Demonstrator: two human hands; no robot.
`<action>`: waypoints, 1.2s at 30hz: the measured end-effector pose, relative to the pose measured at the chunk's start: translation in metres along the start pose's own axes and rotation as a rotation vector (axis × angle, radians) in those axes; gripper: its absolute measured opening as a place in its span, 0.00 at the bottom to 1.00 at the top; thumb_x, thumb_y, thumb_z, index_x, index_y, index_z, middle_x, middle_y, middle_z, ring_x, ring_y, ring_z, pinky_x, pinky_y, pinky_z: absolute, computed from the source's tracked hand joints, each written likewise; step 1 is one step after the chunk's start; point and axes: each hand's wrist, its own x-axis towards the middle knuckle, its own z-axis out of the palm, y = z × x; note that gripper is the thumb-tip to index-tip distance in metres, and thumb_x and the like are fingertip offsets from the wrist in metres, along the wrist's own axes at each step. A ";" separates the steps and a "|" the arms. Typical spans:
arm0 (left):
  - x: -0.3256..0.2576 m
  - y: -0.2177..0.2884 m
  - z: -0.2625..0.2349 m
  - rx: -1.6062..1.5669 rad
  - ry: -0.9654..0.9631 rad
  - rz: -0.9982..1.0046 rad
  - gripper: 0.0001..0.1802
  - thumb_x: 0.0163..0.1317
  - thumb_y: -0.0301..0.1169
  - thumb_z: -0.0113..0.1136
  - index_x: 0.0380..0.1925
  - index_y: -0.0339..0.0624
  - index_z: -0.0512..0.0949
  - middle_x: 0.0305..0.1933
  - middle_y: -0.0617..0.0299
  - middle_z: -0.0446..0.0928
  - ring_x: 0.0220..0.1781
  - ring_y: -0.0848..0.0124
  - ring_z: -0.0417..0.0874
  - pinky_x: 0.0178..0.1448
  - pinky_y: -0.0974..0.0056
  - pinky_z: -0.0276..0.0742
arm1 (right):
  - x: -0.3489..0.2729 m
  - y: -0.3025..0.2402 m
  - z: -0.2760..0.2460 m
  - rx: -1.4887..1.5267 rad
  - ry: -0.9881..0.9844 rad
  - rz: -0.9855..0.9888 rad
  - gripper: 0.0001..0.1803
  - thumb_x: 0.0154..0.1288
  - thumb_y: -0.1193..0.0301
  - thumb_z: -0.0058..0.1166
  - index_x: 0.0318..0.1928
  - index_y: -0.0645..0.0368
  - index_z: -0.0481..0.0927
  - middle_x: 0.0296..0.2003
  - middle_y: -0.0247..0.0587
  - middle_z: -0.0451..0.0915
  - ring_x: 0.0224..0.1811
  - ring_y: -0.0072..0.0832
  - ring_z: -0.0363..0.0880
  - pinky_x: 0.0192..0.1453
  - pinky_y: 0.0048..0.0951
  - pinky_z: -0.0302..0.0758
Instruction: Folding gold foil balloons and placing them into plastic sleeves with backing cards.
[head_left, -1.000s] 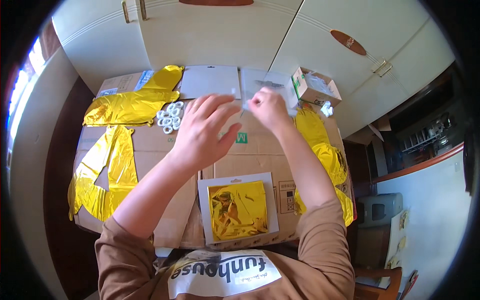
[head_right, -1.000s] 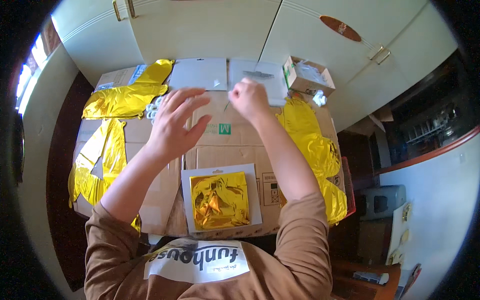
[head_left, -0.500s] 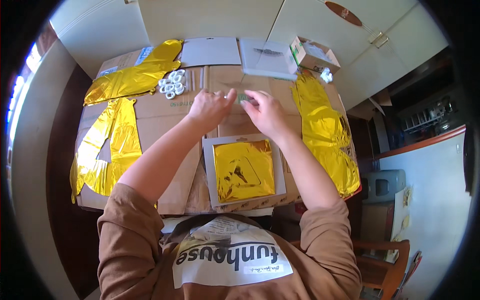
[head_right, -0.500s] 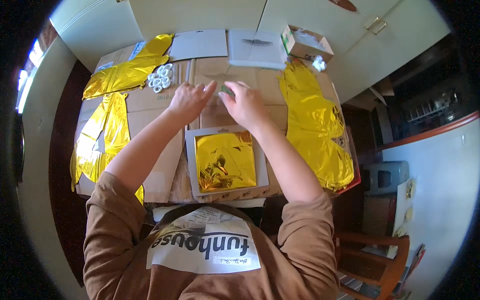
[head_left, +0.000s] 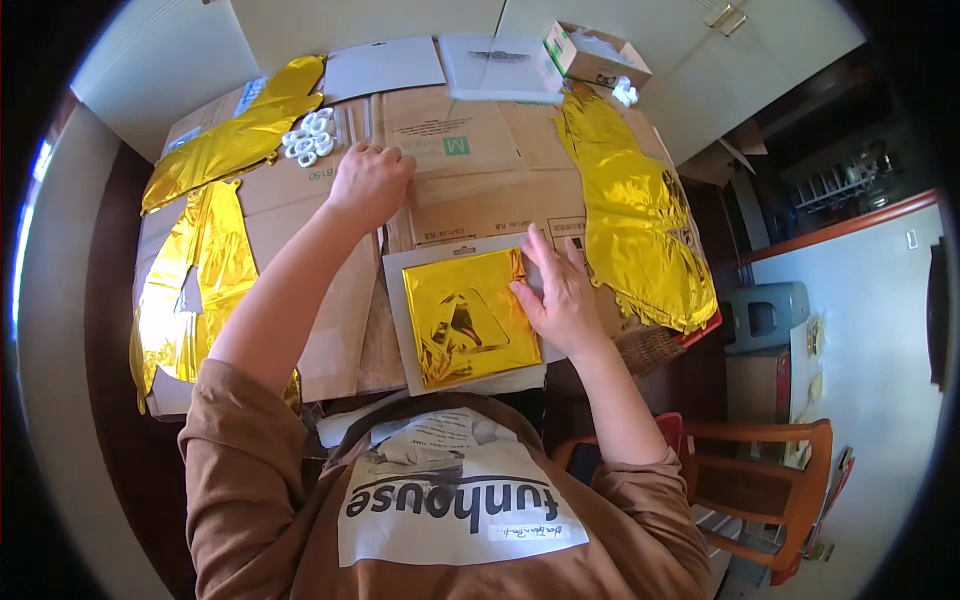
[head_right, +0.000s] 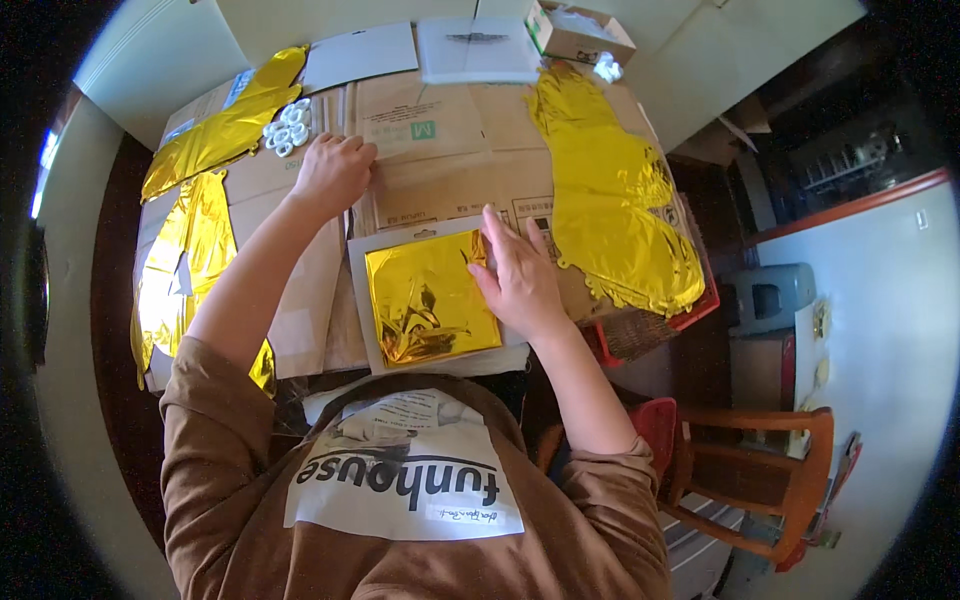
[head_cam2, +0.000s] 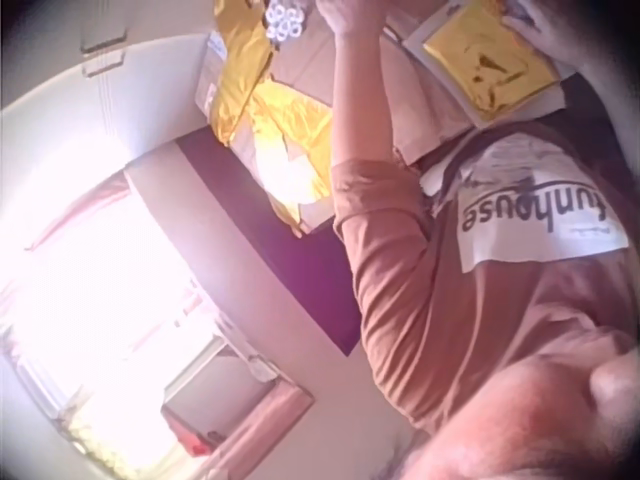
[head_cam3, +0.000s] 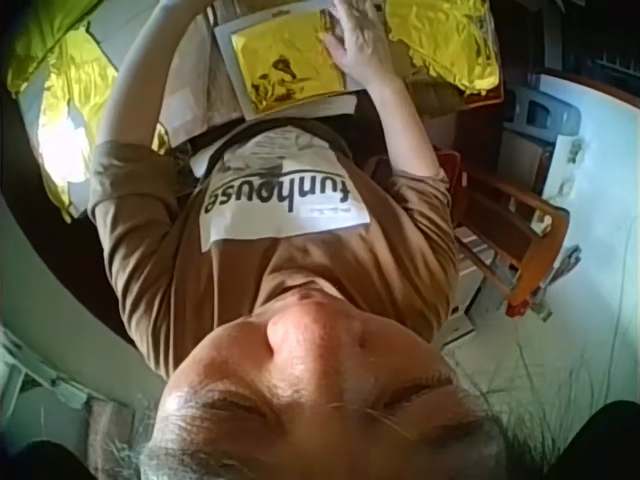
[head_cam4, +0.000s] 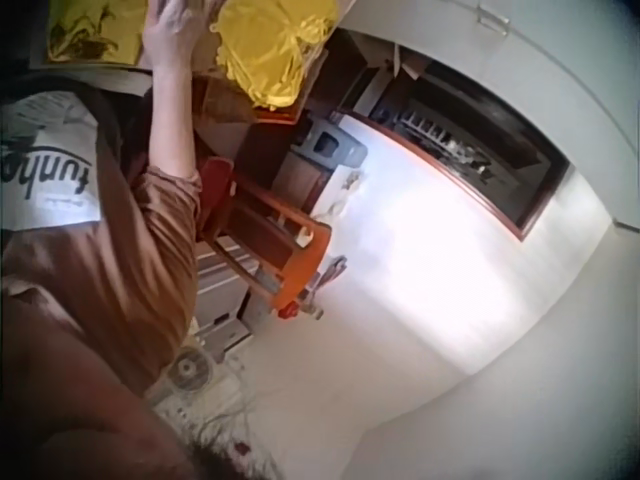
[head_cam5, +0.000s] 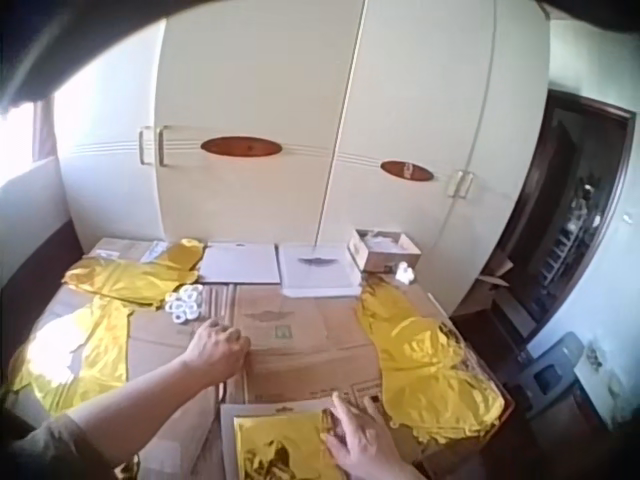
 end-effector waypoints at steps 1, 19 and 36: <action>-0.001 0.000 -0.002 0.000 -0.013 -0.009 0.03 0.57 0.31 0.62 0.27 0.47 0.78 0.31 0.61 0.79 0.36 0.60 0.85 0.48 0.53 0.77 | -0.007 -0.002 -0.003 0.020 0.077 0.004 0.38 0.69 0.68 0.62 0.74 0.63 0.61 0.61 0.52 0.80 0.63 0.49 0.78 0.78 0.52 0.60; -0.021 0.014 -0.021 -0.052 -0.088 0.065 0.05 0.57 0.33 0.63 0.28 0.45 0.78 0.31 0.60 0.79 0.32 0.55 0.85 0.39 0.52 0.81 | -0.112 -0.103 0.029 1.575 0.217 1.218 0.16 0.74 0.66 0.57 0.54 0.66 0.77 0.40 0.50 0.87 0.38 0.38 0.89 0.46 0.39 0.87; -0.060 0.064 -0.070 -0.187 0.005 0.187 0.06 0.52 0.30 0.62 0.25 0.46 0.73 0.26 0.62 0.75 0.27 0.60 0.81 0.38 0.57 0.76 | -0.099 -0.045 -0.019 1.479 -0.078 1.159 0.11 0.68 0.70 0.63 0.42 0.67 0.84 0.35 0.47 0.88 0.23 0.28 0.85 0.30 0.27 0.85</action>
